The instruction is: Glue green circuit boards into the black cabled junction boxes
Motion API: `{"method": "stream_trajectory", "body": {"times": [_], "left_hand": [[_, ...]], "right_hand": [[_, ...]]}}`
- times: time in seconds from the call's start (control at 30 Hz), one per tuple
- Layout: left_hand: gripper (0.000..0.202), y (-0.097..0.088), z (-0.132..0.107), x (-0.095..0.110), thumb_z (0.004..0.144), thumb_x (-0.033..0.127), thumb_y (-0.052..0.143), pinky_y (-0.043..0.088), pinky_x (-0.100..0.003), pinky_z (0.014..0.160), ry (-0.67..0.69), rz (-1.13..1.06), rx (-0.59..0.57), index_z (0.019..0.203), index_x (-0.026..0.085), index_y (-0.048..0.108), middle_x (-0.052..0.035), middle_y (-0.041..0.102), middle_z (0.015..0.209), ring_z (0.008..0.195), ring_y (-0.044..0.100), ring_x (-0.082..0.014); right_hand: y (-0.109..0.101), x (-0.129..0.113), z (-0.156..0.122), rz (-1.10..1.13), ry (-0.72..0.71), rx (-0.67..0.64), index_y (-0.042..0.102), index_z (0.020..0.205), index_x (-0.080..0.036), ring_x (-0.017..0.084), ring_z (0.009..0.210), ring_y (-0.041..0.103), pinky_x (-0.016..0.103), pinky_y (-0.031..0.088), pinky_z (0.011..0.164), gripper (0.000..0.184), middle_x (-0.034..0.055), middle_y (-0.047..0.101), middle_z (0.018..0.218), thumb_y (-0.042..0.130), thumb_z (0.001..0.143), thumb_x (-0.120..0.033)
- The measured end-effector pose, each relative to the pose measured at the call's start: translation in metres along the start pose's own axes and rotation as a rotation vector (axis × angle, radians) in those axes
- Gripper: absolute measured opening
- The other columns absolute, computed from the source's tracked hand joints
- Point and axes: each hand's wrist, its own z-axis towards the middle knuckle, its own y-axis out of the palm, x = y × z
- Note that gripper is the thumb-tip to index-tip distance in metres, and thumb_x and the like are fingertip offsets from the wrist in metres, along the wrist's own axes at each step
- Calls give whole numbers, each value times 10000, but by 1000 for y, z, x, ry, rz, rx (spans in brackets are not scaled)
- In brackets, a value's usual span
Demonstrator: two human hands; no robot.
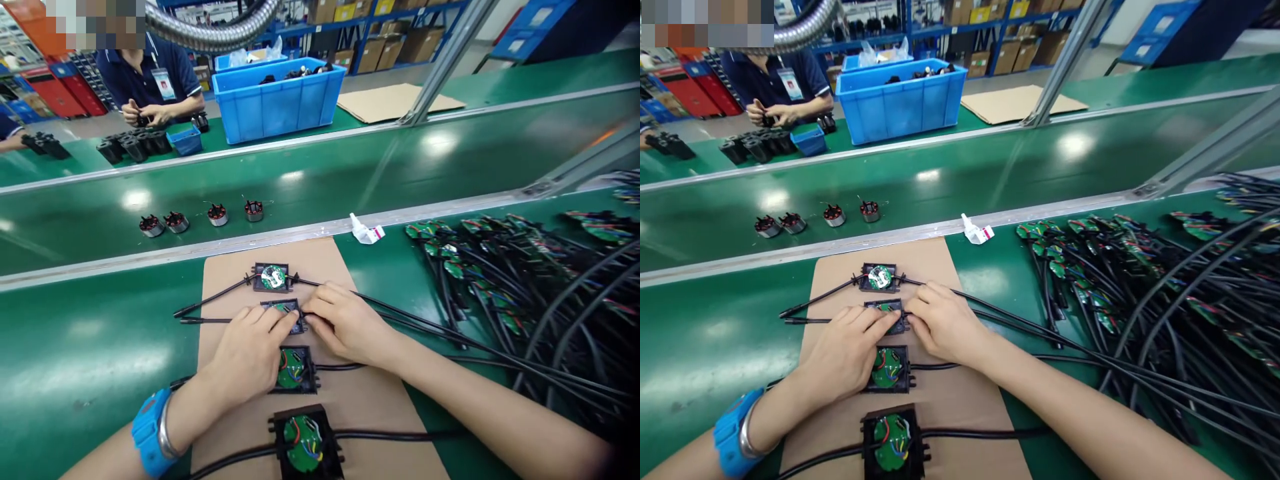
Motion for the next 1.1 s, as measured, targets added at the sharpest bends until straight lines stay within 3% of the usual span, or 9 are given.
{"method": "stream_trajectory", "body": {"times": [0.13, 0.37, 0.47, 0.53, 0.63, 0.77, 0.87, 0.97, 1.1], "left_hand": [[499, -6, 4, 4, 837, 101, 423, 419, -388, 749, 43, 109, -50, 1334, 136, 442, -67, 599, 1044, 875, 488, -235], [481, -9, 3, 14, 822, 85, 428, 402, -410, 817, 146, 216, -36, 1299, 40, 474, -92, 610, 1054, 884, 491, -245], [468, -13, -2, 9, 830, 108, 451, 417, -396, 787, 152, 101, -9, 1297, 111, 493, -77, 613, 1073, 901, 505, -241], [456, -18, -2, -6, 840, 120, 453, 425, -388, 795, 112, -29, 95, 1288, 193, 506, -65, 603, 1117, 937, 516, -234], [382, -22, 4, -44, 859, 135, 460, 428, -411, 869, -101, -114, 292, 1227, 195, 545, -93, 587, 1132, 1014, 516, -242], [81, -18, 15, -86, 832, 228, 586, 460, -401, 840, -293, -122, 252, 883, 171, 614, -76, 623, 928, 940, 556, -256], [93, -17, 15, -90, 888, 230, 518, 483, -331, 736, -318, -158, 264, 891, 187, 599, -42, 659, 876, 826, 604, -213], [157, -26, 12, -81, 927, 255, 461, 480, -305, 719, -357, -187, 293, 988, 210, 599, -26, 690, 956, 825, 634, -197], [210, -42, 18, -70, 949, 276, 416, 464, -291, 700, -385, -142, 264, 981, 216, 615, -22, 703, 965, 832, 639, -200]], "right_hand": [[5, 1, 3, 81, -26, 48, 623, 820, -129, 175, 772, 451, 302, 390, 713, 187, 62, 564, 781, 444, 873, -118], [3, 1, 6, 126, -79, 28, 608, 746, -131, 163, 724, 442, 295, 375, 689, 215, 50, 548, 721, 428, 846, -70], [-9, 1, 6, 161, -100, -57, 632, 766, -147, 161, 727, 458, 300, 388, 716, 191, 42, 570, 721, 467, 849, -101], [-19, 3, 10, 180, -98, -114, 655, 814, -169, 166, 766, 486, 306, 398, 747, 162, 37, 604, 754, 502, 859, -142], [-24, 12, 22, 95, -2, -9, 649, 953, -167, 199, 876, 513, 356, 411, 823, 152, 67, 648, 888, 524, 887, -223], [-10, 24, 35, 12, 155, 65, 580, 929, -126, 230, 870, 530, 371, 449, 779, 114, 101, 630, 880, 559, 844, -199], [-5, 22, 34, 35, 152, 97, 546, 925, -127, 211, 860, 557, 343, 460, 771, 105, 107, 615, 891, 457, 876, -149], [-16, 7, 32, -1, 130, 119, 544, 971, -112, 208, 862, 578, 337, 452, 760, 208, 128, 608, 928, 348, 918, -158], [-41, -22, 38, -113, 160, -29, 571, 933, -120, 172, 667, 549, 313, 372, 630, 248, 94, 620, 853, 333, 913, -186]]}}
